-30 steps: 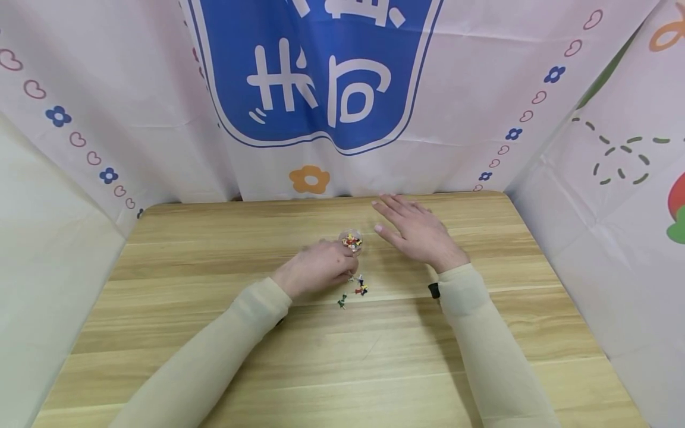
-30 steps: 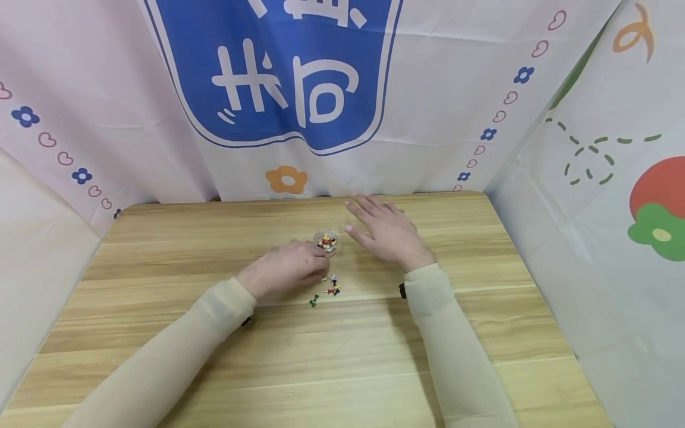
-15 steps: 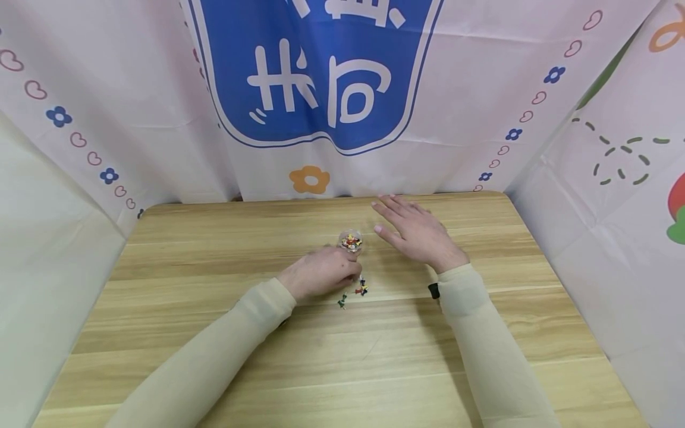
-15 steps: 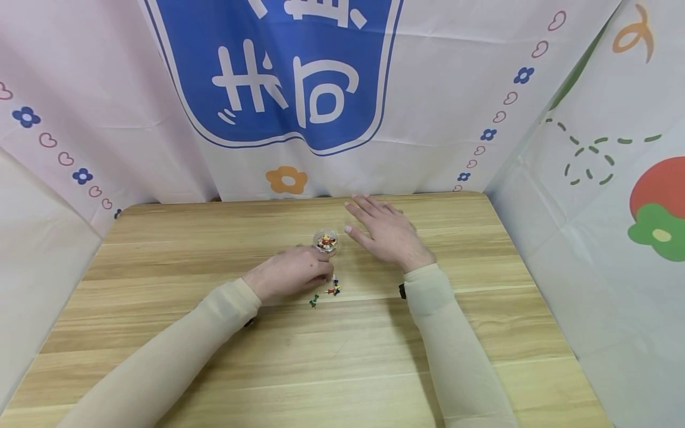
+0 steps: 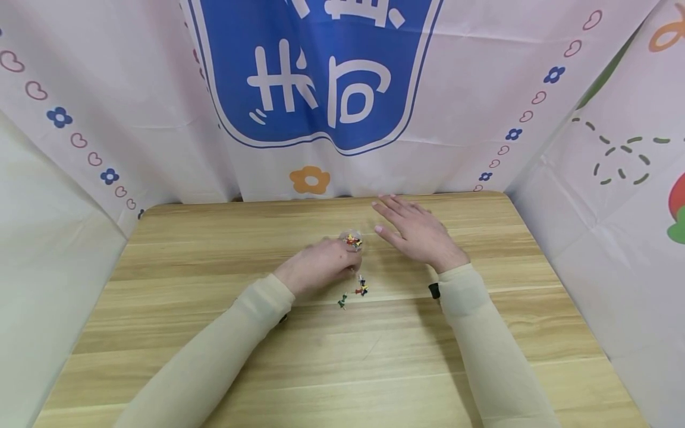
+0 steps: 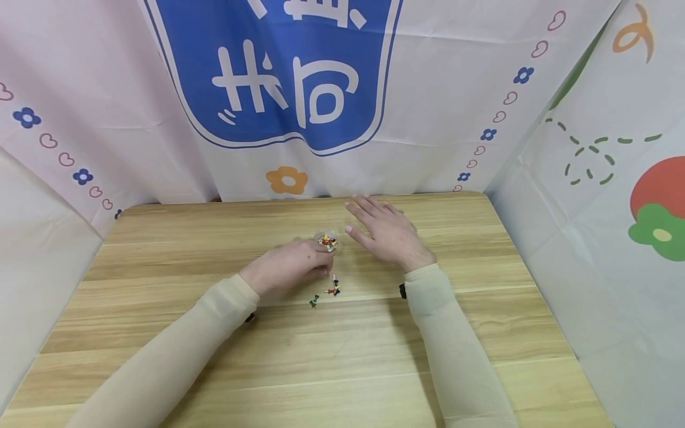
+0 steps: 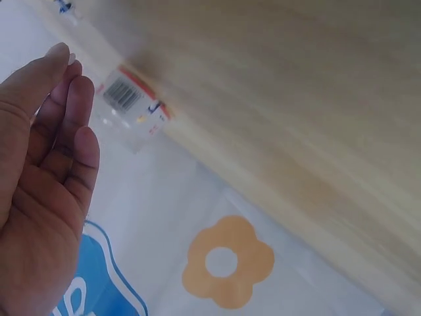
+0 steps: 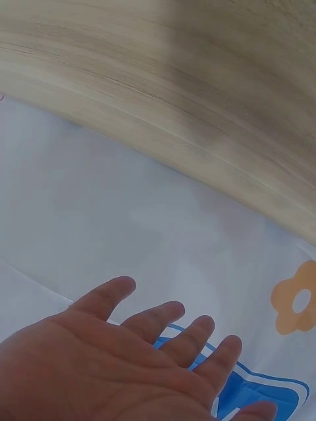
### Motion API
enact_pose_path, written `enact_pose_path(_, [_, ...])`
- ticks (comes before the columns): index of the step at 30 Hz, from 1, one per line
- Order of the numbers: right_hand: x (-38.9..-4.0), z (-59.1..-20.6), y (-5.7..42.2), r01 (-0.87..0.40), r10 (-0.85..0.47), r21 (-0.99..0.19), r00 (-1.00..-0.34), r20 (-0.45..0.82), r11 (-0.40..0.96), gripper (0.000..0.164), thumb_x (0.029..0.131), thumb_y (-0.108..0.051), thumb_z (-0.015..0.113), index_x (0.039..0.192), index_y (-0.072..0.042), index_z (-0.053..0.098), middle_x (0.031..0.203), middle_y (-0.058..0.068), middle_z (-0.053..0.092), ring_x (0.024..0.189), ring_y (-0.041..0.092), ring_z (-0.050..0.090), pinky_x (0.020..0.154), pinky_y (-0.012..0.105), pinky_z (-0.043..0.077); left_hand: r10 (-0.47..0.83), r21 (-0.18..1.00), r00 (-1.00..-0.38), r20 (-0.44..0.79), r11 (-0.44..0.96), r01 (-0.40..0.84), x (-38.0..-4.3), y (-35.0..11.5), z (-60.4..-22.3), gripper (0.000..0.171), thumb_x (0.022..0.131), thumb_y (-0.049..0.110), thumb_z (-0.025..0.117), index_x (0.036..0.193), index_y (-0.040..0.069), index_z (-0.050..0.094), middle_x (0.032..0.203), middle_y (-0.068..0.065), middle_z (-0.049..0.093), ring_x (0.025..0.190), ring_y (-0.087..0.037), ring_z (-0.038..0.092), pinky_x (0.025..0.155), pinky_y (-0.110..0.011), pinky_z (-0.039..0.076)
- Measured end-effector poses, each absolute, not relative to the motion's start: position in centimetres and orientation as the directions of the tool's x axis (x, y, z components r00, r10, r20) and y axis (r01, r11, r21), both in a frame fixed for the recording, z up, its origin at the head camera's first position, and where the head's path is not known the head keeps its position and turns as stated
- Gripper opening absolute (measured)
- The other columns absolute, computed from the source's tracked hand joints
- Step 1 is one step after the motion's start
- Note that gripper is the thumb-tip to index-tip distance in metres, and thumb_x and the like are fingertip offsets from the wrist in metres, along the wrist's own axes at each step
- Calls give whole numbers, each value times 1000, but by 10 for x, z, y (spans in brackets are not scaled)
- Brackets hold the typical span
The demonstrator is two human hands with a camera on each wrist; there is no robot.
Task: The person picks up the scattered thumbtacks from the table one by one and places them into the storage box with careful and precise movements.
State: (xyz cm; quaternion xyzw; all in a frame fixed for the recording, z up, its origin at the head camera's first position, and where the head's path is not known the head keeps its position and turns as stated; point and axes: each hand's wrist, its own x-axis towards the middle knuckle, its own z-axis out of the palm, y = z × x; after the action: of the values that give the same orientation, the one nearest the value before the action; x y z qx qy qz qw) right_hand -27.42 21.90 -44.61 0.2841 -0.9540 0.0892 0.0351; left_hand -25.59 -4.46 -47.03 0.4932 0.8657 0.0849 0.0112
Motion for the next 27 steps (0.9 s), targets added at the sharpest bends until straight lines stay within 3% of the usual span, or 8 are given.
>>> enact_pose_path(7, [-275,-447,221,-539,-526,-148,-842,119,829,73,106,-68,19,166,-27,29,172,-5,18,157,24,18,126,52,20,832,193,-541,125,514,835,-268,-47,-456,9,92,15,78,100,17,74,96,8,69,90,-9,61,84,-33,55])
enact_pose_path(12, [-275,-445,222,-530,-517,-157,-848,116,833,71,107,-65,24,165,-26,30,172,-5,18,157,20,14,127,50,18,799,203,-580,157,548,811,-277,-48,-450,12,92,15,78,103,17,75,96,7,70,87,-8,61,83,-30,55])
enact_pose_path(19, [-275,-445,224,-532,-520,-162,-846,116,831,68,108,-61,28,165,-24,31,172,-4,18,158,21,14,126,52,19,741,198,-655,150,626,754,-288,-46,-450,7,95,17,75,102,20,75,95,9,68,85,-7,59,81,-28,53])
enact_pose_path(27, [-276,-445,224,-527,-514,-162,-850,119,834,70,107,-63,26,165,-24,32,172,-5,19,158,20,14,126,51,20,720,184,-679,145,654,733,-291,-47,-451,9,95,16,74,104,19,76,99,8,69,88,-9,61,84,-30,54])
